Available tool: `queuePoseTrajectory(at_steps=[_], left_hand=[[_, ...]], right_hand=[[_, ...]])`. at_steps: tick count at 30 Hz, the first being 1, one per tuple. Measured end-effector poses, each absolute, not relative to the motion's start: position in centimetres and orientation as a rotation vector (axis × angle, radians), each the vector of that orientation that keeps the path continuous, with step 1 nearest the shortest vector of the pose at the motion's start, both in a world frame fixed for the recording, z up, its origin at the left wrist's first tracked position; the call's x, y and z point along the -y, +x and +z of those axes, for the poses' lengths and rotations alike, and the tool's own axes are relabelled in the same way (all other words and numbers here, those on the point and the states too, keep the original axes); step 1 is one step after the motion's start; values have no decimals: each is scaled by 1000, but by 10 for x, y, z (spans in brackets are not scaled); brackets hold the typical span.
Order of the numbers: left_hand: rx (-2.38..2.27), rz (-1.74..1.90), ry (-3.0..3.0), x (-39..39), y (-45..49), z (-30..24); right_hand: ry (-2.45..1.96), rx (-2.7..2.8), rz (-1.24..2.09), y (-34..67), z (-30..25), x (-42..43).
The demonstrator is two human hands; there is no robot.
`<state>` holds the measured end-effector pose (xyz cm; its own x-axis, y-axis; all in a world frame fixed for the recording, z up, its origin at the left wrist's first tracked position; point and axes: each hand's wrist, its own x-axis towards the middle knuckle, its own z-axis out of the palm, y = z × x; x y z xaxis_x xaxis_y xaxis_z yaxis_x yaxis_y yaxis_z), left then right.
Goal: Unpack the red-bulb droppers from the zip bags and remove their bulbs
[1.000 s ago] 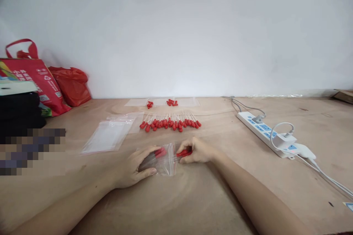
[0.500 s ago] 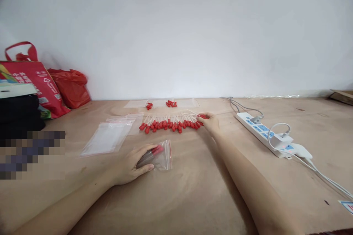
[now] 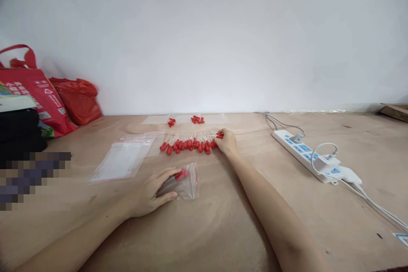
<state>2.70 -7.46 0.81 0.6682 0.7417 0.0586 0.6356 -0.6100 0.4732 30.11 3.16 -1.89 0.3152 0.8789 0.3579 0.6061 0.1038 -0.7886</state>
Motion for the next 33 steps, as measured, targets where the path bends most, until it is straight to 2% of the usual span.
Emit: queuePoseTrajectory(at_steps=[16, 22, 29, 33], left_hand=[[-1045, 349, 2474, 74, 27, 7], [-1048, 357, 2464, 75, 28, 9], [-1086, 375, 2485, 75, 26, 7], [-1190, 450, 2482, 75, 27, 5]], right_hand=[[-1642, 1289, 390, 326, -19, -23], [-1560, 1418, 442, 332, -30, -11], [-1477, 1465, 283, 335, -32, 8], [-1356, 1634, 370, 316, -31, 38]])
